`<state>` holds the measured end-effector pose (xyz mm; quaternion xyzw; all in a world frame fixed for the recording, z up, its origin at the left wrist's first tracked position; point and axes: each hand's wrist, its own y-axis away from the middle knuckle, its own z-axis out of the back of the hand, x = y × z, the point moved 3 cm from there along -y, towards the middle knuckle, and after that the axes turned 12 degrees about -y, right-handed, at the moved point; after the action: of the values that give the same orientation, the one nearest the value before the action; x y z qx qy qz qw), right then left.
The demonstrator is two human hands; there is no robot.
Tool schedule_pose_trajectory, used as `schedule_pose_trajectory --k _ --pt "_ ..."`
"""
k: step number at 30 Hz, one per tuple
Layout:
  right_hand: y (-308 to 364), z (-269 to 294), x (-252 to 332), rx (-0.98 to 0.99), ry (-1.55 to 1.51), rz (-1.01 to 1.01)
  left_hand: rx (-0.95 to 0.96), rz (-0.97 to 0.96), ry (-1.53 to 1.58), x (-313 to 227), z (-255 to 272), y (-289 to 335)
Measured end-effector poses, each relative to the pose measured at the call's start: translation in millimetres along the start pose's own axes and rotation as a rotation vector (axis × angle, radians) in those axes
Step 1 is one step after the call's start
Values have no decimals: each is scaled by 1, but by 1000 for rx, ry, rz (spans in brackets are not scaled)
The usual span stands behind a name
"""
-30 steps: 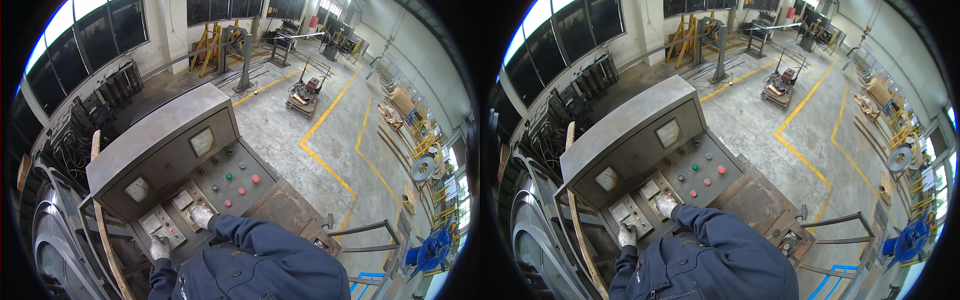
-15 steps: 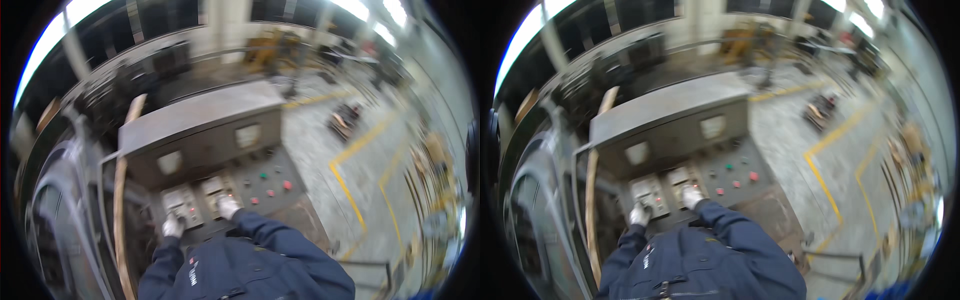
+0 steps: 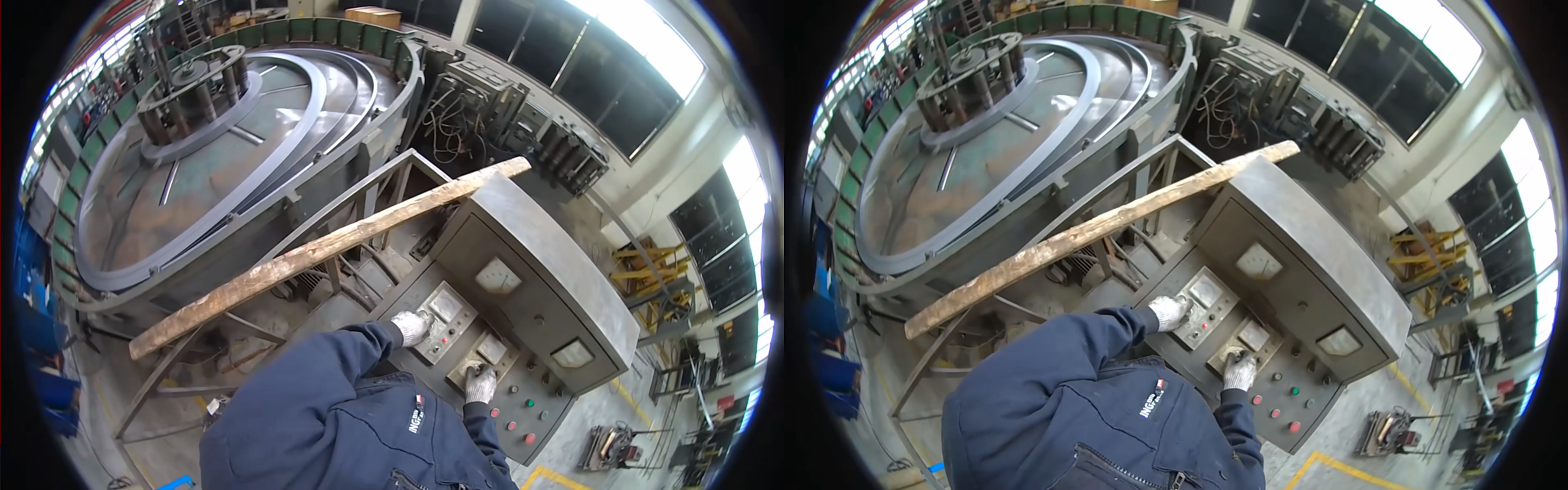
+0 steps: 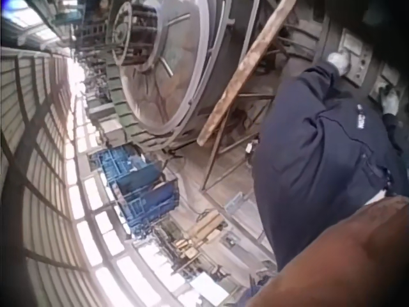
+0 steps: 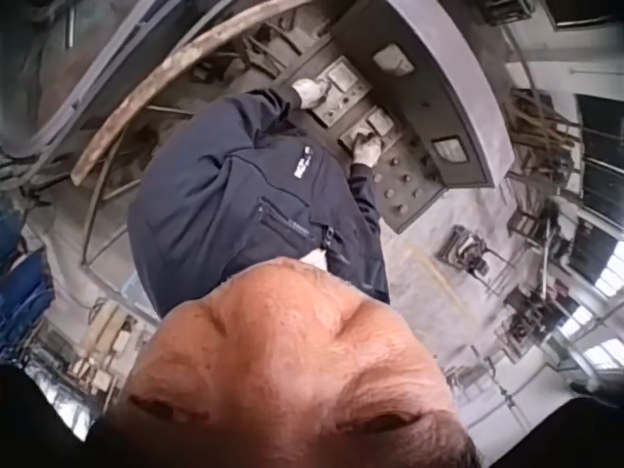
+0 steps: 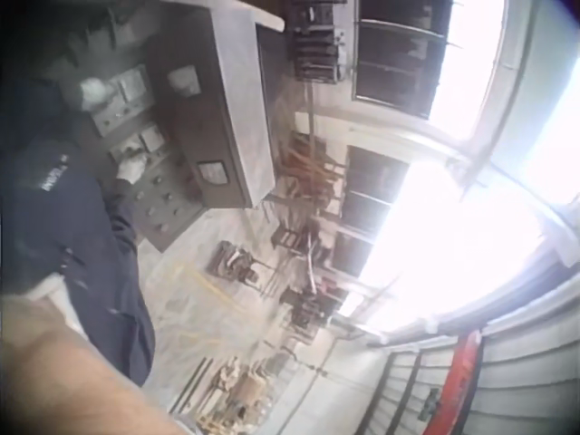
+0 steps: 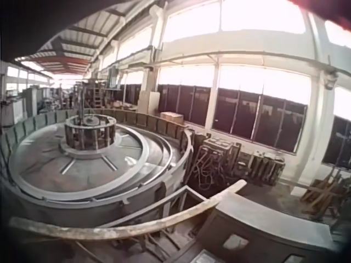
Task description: Operating a control panel and positioning a metal strip in a fabrication machine
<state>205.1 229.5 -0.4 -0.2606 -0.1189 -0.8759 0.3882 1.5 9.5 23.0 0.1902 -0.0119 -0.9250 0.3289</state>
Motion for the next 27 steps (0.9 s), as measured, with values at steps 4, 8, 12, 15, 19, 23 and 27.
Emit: schedule_pose_trajectory --k 4,8,12,15,19,23,27 --pt "2 1 3 -66 -39 62 20 -15 55 -2 12 2" --pt "5 2 -2 -98 -34 58 90 -38 33 -7 23 2" --pt "8 -2 -9 -89 -93 19 25 -49 74 -1 4 -4" --pt "6 -5 -7 -86 -97 36 15 -36 88 5 -10 -7" --pt "7 -3 -2 -97 -79 108 -20 -54 75 7 -18 -8" --pt "9 -2 -2 -93 -111 57 -56 -64 49 0 -1 0" --pt "6 -4 -2 -87 -77 102 -60 -47 26 2 -6 -3"
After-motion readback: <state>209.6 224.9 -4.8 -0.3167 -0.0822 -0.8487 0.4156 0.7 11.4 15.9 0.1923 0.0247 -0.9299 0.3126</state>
